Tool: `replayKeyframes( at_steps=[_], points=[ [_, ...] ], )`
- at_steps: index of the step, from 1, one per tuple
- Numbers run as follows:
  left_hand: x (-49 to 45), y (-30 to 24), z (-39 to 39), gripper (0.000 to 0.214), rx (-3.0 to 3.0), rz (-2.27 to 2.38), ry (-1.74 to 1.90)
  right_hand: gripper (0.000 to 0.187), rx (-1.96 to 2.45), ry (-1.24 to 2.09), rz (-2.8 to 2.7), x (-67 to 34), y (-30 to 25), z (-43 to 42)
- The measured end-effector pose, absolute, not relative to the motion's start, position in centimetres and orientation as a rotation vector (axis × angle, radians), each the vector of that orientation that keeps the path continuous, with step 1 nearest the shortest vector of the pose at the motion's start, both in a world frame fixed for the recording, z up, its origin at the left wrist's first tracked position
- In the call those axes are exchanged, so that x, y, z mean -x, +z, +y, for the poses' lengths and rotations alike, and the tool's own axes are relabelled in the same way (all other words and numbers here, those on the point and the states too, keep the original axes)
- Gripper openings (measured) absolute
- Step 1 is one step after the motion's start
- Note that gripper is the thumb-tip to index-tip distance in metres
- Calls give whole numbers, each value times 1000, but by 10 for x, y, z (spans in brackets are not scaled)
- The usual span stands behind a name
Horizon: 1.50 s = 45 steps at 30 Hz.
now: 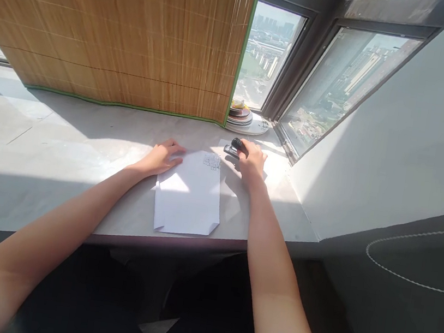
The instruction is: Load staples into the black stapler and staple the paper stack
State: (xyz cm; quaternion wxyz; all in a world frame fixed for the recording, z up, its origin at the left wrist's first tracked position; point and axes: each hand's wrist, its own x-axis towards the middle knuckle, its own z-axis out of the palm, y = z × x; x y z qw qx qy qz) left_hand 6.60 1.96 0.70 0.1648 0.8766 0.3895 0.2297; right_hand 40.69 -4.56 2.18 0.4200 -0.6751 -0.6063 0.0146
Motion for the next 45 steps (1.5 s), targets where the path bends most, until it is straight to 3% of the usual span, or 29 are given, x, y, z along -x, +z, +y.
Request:
replayKeyframes(
  at_steps=[10,22,31,42,45],
  points=[
    [-55,11,30,18,-2199,1168,1031,44,1560,337,-1778,-427,16,-44],
    [-51,24,24,13,-1970,1140,1073,30,1370,261,-1863,-419,11,-39],
    [-55,18,28,13,-2049,1191,1014,35,1344,325,-1935,-415,18,-44],
    [-63,27,11,33,-2449,1305,789,36,1338,351,-1988,-398,31,-51],
    [-80,29,-7,44,-2656,1170,573,35,1314,386,-1965,-389,34,-53]
  ],
)
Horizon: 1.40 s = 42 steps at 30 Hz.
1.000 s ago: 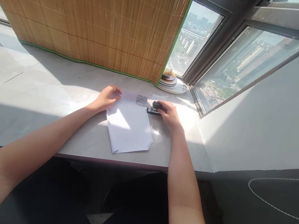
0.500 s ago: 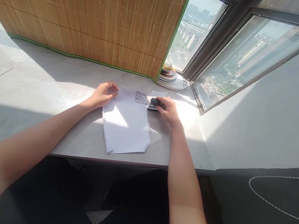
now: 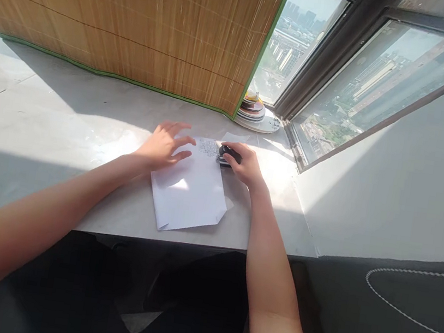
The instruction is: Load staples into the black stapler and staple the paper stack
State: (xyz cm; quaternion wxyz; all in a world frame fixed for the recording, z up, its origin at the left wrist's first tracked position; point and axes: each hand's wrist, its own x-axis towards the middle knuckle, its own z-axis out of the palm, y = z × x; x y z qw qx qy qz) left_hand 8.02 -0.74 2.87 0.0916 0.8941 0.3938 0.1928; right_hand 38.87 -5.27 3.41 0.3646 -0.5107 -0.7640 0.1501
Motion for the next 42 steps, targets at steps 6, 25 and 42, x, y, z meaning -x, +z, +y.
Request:
replayKeyframes(
  at_steps=[6,25,42],
  points=[
    [-98,21,-29,69,-2752,826,33,37,1241,452,-1951,-374,34,-54],
    [-94,17,-31,68,-2719,780,213,43,1393,295,-2049,-348,30,-56],
    [-92,15,-29,67,-2726,787,223,37,1396,322,-1927,-346,29,-57]
  ],
)
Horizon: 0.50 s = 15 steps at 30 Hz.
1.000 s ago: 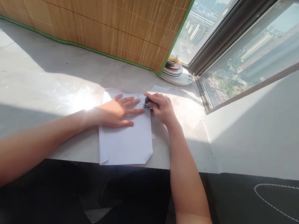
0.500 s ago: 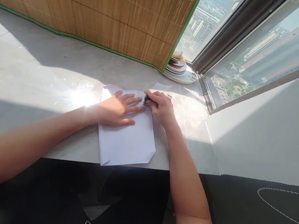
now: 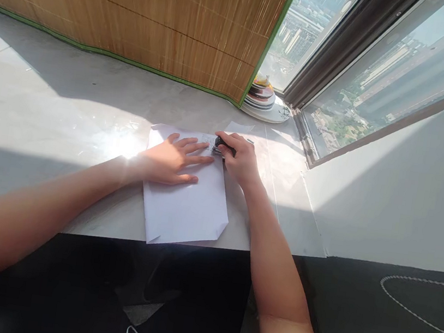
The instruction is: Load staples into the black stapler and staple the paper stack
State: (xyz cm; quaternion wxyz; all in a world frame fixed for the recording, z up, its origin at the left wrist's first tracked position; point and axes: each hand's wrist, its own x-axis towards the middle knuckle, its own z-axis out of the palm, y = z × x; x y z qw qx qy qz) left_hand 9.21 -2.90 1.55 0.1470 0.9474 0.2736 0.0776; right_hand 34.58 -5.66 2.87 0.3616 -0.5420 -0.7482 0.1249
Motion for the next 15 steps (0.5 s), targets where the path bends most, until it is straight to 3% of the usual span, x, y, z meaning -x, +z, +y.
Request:
replayKeyframes(
  at_steps=[15],
  points=[
    [-91,12,-28,67,-2761,751,240,37,1394,307,-2025,-348,30,-57]
  ],
)
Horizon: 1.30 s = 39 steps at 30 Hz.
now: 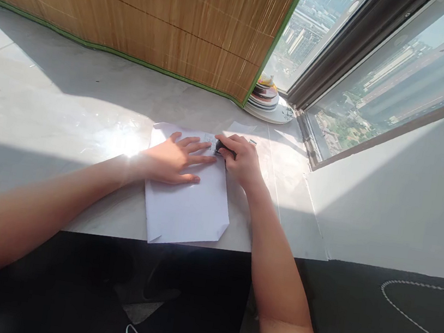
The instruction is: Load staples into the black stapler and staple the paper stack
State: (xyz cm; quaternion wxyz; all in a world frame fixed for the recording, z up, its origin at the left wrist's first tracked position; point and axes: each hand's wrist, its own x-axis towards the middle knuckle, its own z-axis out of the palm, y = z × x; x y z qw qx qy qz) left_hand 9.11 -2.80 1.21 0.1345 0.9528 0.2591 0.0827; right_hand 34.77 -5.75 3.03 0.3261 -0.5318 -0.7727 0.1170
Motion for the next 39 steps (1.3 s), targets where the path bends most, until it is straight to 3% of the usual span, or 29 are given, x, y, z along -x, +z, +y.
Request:
replayKeyframes(
  at_steps=[16,39],
  points=[
    [-92,19,-32,60,-2680,770,265,38,1424,220,-2093,-346,25,-54],
    [-92,17,-29,71,-2779,791,139,41,1462,134,-2154,-344,25,-54]
  ],
)
